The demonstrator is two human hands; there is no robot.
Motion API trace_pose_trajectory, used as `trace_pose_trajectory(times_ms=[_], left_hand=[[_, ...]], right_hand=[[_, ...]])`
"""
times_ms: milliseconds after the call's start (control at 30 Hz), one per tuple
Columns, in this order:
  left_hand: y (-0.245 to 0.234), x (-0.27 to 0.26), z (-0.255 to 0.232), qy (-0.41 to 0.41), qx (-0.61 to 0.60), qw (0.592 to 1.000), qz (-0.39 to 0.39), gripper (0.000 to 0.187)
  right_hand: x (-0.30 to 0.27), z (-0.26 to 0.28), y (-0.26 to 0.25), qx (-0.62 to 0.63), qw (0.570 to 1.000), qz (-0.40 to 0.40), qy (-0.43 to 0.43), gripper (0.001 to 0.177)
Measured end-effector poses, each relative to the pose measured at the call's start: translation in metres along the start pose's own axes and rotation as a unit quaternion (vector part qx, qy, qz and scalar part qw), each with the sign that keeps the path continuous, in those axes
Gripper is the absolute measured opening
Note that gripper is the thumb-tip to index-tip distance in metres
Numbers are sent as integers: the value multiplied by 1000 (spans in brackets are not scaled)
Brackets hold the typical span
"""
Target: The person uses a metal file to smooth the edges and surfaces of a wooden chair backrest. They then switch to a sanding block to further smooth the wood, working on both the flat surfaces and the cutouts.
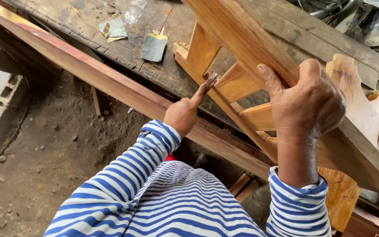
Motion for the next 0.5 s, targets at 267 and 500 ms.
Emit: trace_pose_trajectory(times_ms=[267,500], left_hand=[[-12,63,-25,-49,-54,996,45,83],[24,61,-5,-98,-220,969,60,51]], right_hand=[[7,-8,13,-12,1000,1,-14,87],[8,-9,16,-26,999,-14,-16,89]])
Point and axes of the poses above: each hand's wrist, its own x-axis towards the middle knuckle, its own y-axis out of the palm, z = x × y, the point moved 2 cm from there along x, towards the middle knuckle, and after that the axes turned 2 degrees about x, right-handed, at the moved point
